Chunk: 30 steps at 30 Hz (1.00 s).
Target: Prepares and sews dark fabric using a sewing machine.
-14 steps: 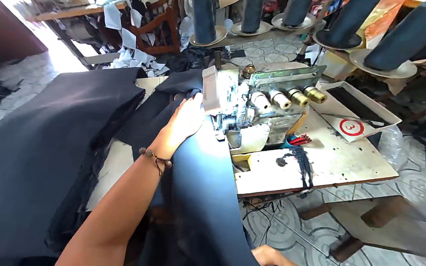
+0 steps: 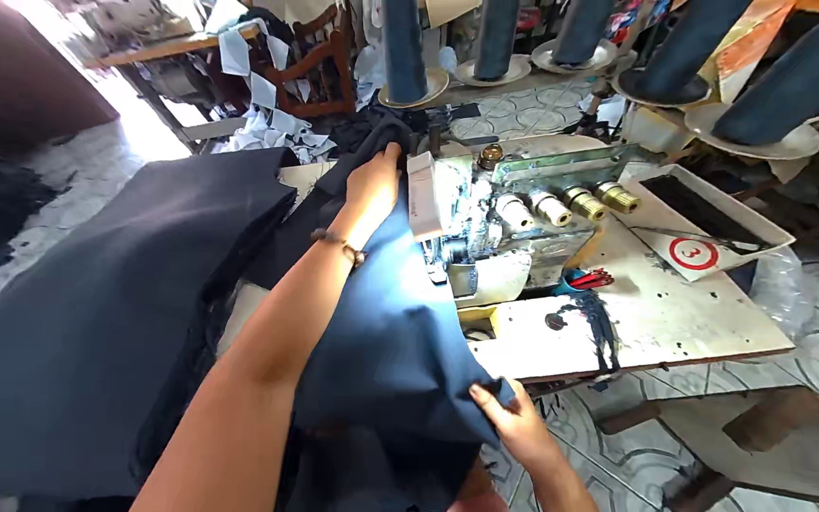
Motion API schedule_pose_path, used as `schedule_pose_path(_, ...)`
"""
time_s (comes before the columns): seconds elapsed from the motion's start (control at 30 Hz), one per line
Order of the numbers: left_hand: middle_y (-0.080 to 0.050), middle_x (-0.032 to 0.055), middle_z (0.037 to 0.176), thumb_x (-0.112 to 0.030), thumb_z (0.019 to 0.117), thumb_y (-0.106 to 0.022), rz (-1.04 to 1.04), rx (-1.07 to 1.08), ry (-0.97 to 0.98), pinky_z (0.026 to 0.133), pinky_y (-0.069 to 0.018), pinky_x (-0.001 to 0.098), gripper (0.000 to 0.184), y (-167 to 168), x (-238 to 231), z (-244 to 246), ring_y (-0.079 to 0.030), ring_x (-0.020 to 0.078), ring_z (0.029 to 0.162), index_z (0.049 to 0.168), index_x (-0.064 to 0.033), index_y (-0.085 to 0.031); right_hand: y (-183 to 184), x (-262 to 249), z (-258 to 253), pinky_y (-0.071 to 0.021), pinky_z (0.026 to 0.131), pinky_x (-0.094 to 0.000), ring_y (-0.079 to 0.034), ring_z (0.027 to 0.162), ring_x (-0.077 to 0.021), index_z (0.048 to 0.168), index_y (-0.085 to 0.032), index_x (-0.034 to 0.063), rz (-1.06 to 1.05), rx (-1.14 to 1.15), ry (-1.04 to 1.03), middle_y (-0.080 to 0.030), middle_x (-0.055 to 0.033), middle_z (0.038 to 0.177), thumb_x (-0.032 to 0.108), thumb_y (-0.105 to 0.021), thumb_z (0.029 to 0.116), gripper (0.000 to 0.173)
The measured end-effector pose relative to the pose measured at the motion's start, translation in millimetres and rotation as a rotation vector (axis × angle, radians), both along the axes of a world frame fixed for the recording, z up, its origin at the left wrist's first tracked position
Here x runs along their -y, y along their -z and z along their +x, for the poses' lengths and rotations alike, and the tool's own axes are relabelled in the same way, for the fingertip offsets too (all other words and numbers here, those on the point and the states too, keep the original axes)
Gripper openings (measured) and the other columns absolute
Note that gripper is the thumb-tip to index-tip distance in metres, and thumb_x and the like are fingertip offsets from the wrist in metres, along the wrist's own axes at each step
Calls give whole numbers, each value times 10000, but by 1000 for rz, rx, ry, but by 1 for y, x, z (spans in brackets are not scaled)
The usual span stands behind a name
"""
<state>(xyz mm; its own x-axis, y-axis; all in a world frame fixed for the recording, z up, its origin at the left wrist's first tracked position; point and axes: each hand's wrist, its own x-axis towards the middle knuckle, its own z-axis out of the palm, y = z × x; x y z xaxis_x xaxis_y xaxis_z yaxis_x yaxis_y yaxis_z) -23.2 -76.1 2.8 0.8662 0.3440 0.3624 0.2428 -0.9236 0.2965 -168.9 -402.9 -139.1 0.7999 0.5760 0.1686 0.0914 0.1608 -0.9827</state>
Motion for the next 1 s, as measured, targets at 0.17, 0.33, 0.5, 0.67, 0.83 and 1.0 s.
schedule_pose_path(0.17, -394, 302, 1550, -431, 912, -740, -157, 52, 40, 1101, -453, 570, 892, 15, 72, -198, -486, 428, 1378, 1533, 60, -329, -19, 1, 21, -548, 891, -171, -651, 934, 65, 1113, -664, 0, -50, 5, -138, -711, 60, 973, 110, -564, 996, 189)
schedule_pose_path(0.33, -641, 317, 1201, -90, 883, -714, -41, -78, -42, 879, -526, 674, 212, 79, 62, -312, -634, 520, 1077, 1035, 54, -745, -25, -11, 31, -581, 745, -200, -674, 805, 17, 1058, -653, 129, 120, -239, -311, -713, 109, 892, 90, -527, 1010, 140)
schedule_pose_path(0.5, -662, 370, 1009, -172, 1075, -499, 105, -220, -243, 789, -442, 803, 288, -19, 6, -228, -631, 615, 975, 1179, 44, -658, -52, -60, 13, -545, 601, -225, -638, 644, -63, 1067, -588, 66, 332, -667, -231, -681, -5, 780, 139, -426, 1085, 179)
schedule_pose_path(0.67, -631, 312, 1222, -179, 1087, -373, -200, -197, -204, 966, -506, 635, 404, -60, -24, -103, -663, 431, 1105, 1412, 44, -458, -57, -100, 14, -407, 484, -174, -455, 459, -7, 886, -624, 57, 427, -548, -305, -502, 79, 536, 157, -295, 1095, 403)
schedule_pose_path(0.83, -370, 258, 1584, -199, 1101, -362, -225, -133, 211, 1158, -396, 528, 587, -29, -43, -64, -465, 335, 1425, 1609, -34, -120, -35, -83, 27, -481, 645, -147, -561, 670, 31, 1006, -734, -14, 101, 272, -164, -652, 17, 776, 66, -468, 1034, 280)
schedule_pose_path(1.0, -640, 306, 1275, -505, 1002, -601, 56, -582, 61, 866, -530, 699, 846, -32, 11, -201, -680, 488, 1042, 1638, -95, -222, 4, -34, 63, -543, 788, -337, -668, 814, -153, 960, -781, 94, -189, 803, 238, -715, -43, 834, 275, -644, 967, 228)
